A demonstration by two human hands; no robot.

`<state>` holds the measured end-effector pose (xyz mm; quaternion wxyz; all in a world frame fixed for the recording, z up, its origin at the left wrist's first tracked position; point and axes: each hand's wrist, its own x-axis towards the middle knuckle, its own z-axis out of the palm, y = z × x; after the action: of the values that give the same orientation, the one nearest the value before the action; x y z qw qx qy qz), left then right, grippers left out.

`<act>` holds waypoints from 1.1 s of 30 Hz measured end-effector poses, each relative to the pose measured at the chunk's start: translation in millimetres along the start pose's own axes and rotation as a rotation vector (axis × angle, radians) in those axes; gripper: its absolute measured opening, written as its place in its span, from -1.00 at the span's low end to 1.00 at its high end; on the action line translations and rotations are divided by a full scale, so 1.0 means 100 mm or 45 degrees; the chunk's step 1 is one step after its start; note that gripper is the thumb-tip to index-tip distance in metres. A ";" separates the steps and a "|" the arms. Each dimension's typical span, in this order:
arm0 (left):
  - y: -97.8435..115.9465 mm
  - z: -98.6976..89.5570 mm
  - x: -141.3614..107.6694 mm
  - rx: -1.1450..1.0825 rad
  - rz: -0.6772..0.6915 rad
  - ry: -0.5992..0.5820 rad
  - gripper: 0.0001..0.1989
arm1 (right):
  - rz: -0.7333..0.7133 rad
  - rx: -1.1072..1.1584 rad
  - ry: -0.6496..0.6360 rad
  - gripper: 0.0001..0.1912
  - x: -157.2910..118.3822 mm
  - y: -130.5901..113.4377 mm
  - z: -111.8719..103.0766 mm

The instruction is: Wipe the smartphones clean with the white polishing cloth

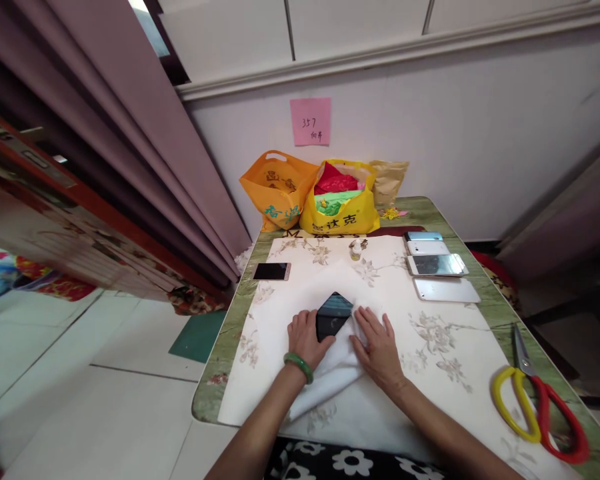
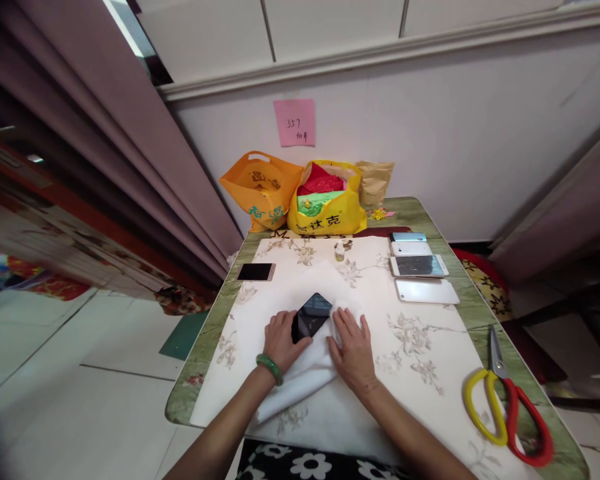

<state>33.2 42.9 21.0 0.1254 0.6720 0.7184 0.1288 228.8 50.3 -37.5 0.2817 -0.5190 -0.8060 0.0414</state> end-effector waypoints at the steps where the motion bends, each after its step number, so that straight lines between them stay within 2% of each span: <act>1: -0.01 -0.01 0.02 -0.010 0.005 -0.006 -0.46 | 0.016 -0.005 0.006 -0.44 -0.01 0.01 0.01; 5: -0.16 -0.06 0.18 -0.101 0.003 0.086 -0.61 | 0.040 -0.005 0.001 -0.45 -0.04 0.03 0.03; 9: -0.29 -0.11 0.57 0.036 -0.106 0.123 -0.70 | 0.027 0.007 -0.006 -0.47 -0.05 0.04 0.05; 14: -0.21 -0.08 1.08 0.126 -0.090 0.106 -0.67 | 0.055 0.026 -0.034 -0.51 -0.06 0.02 0.00; 18: -0.13 -0.08 1.28 0.178 -0.093 0.045 -0.77 | 0.038 0.049 -0.084 -0.43 -0.04 0.02 -0.07; 22: -0.14 -0.11 1.36 0.180 -0.128 -0.027 -0.87 | -0.018 0.000 -0.133 -0.41 0.09 0.14 -0.14; 27: -0.12 -0.14 1.37 0.149 -0.207 0.030 -0.86 | -0.030 -0.109 -0.128 -0.51 0.42 0.58 -0.29; 30: -0.07 -0.18 1.29 0.130 -0.201 0.116 -0.80 | 0.035 -0.186 -0.105 -0.45 0.54 0.77 -0.41; 33: -0.02 -0.23 1.09 0.105 -0.091 0.199 -0.70 | 0.019 -0.227 -0.102 -0.39 0.47 0.73 -0.53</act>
<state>16.2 150.9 41.5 0.0456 0.6386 0.7541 0.1465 300.2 112.1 0.4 0.2016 -0.5459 -0.8132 -0.0075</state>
